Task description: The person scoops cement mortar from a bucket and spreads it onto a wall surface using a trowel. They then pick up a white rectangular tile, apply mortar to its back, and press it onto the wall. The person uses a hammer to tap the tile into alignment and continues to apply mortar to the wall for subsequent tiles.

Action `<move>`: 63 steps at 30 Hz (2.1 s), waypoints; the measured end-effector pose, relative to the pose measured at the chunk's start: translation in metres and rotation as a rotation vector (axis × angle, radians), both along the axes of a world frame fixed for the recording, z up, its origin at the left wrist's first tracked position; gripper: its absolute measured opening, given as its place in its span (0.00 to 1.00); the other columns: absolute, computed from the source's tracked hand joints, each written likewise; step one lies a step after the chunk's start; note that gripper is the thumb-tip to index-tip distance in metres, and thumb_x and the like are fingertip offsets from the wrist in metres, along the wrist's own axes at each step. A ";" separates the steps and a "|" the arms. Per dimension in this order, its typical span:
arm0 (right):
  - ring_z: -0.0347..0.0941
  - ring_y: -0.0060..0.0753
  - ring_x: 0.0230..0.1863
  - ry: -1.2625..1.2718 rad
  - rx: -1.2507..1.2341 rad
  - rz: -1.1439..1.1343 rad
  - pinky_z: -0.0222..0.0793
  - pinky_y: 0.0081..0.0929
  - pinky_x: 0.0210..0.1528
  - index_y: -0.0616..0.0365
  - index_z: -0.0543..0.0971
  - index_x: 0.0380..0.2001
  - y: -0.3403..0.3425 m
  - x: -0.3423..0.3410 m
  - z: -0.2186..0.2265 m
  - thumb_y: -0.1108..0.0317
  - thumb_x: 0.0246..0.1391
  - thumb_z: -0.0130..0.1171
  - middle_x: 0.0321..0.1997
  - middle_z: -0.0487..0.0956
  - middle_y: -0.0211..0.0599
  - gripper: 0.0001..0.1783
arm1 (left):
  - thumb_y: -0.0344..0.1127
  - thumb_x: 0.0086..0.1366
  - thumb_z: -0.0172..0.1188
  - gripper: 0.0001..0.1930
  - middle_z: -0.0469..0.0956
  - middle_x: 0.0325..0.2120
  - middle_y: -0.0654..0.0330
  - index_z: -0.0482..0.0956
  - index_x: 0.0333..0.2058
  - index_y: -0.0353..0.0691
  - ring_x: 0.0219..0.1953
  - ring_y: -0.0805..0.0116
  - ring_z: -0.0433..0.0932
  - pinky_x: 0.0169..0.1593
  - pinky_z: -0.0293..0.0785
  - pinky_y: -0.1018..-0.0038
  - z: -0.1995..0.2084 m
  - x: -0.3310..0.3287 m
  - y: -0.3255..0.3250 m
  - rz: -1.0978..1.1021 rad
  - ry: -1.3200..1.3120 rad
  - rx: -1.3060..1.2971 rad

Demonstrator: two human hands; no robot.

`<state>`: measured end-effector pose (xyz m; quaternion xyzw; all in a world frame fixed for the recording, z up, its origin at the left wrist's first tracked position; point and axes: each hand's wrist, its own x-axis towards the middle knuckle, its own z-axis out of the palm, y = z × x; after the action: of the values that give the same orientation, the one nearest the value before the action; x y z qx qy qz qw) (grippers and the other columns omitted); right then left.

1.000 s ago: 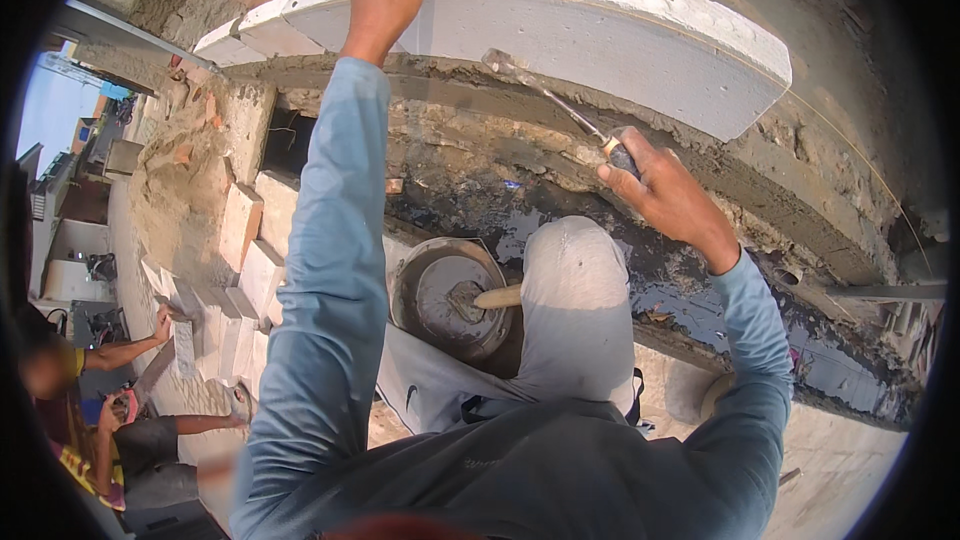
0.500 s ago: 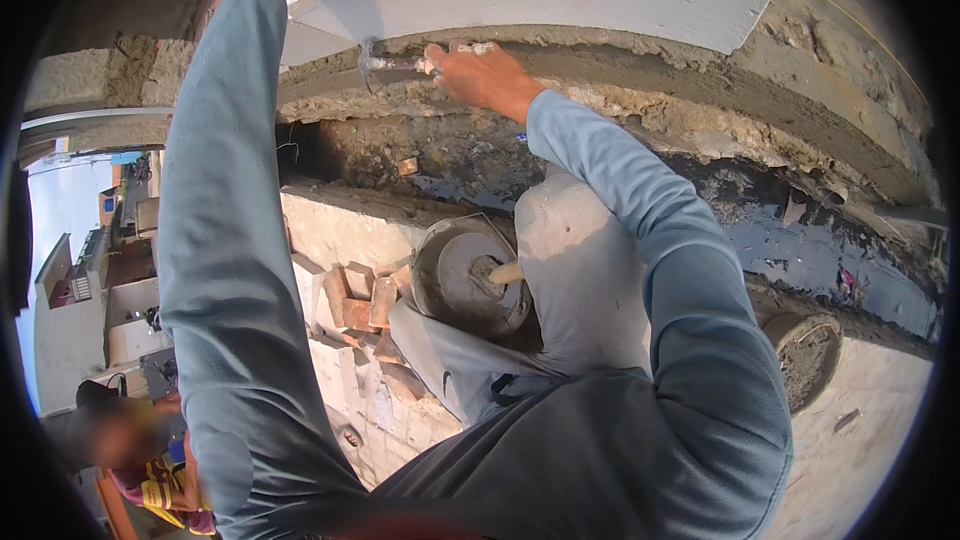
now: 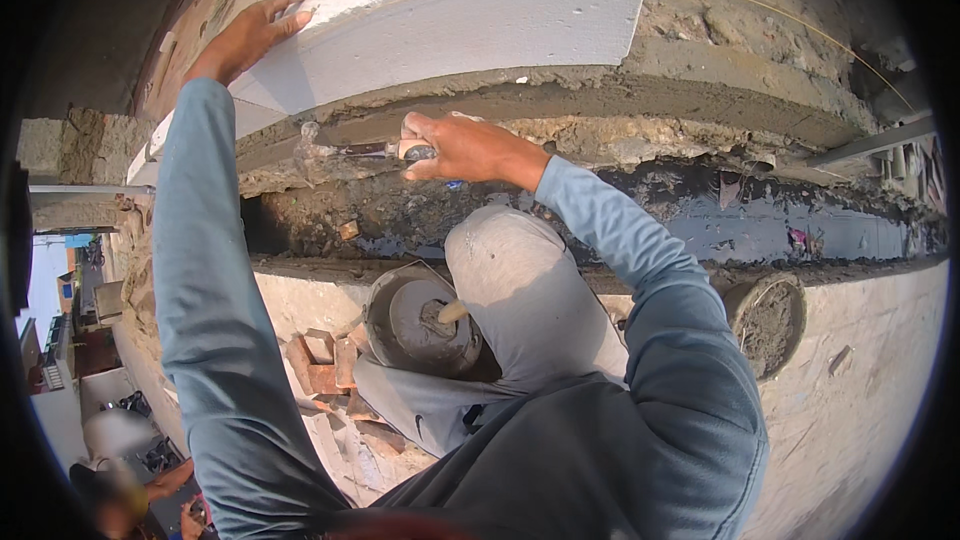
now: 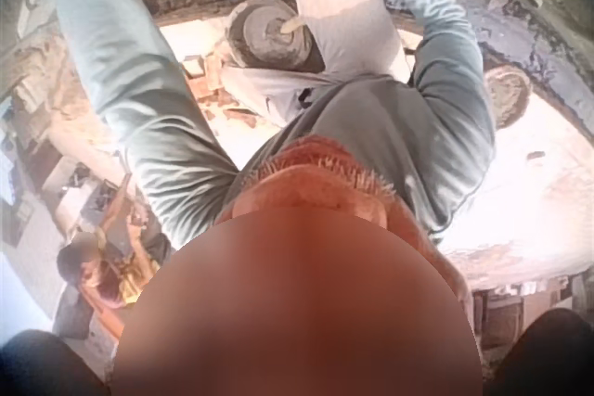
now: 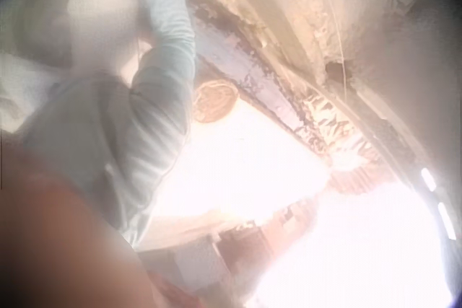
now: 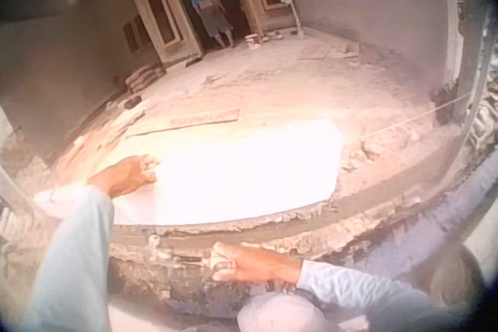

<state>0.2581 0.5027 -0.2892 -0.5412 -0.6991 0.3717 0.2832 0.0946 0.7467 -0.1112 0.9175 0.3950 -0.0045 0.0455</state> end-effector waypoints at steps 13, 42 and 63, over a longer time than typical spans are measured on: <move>0.65 0.21 0.20 0.234 0.149 -0.664 0.63 0.25 0.21 0.60 0.76 0.46 -0.205 0.106 0.010 0.43 0.71 0.49 0.22 0.68 0.27 0.27 | 0.69 0.67 0.52 0.39 0.63 0.69 0.46 0.65 0.70 0.53 0.73 0.45 0.56 0.74 0.53 0.53 -0.040 0.085 -0.046 -0.129 -0.311 -0.179; 0.67 0.20 0.16 -0.679 0.237 -0.480 0.68 0.24 0.17 0.59 0.75 0.48 -0.120 0.212 0.162 0.39 0.71 0.43 0.19 0.67 0.28 0.31 | 0.64 0.68 0.55 0.37 0.65 0.68 0.46 0.68 0.68 0.49 0.72 0.49 0.61 0.73 0.56 0.56 -0.039 0.088 -0.055 -0.099 -0.304 -0.126; 0.60 0.12 0.15 -0.393 0.047 -0.346 0.59 0.17 0.14 0.59 0.72 0.46 -0.025 0.123 0.217 0.46 0.71 0.51 0.19 0.64 0.22 0.24 | 0.49 0.70 0.51 0.20 0.85 0.43 0.47 0.86 0.48 0.45 0.48 0.44 0.81 0.56 0.75 0.55 -0.047 -0.012 -0.043 0.371 -0.462 0.282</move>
<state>0.3816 0.4776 -0.0717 -0.7078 -0.6462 0.1891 0.2137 0.0829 0.7041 -0.1579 0.8040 0.5313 0.2669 0.0062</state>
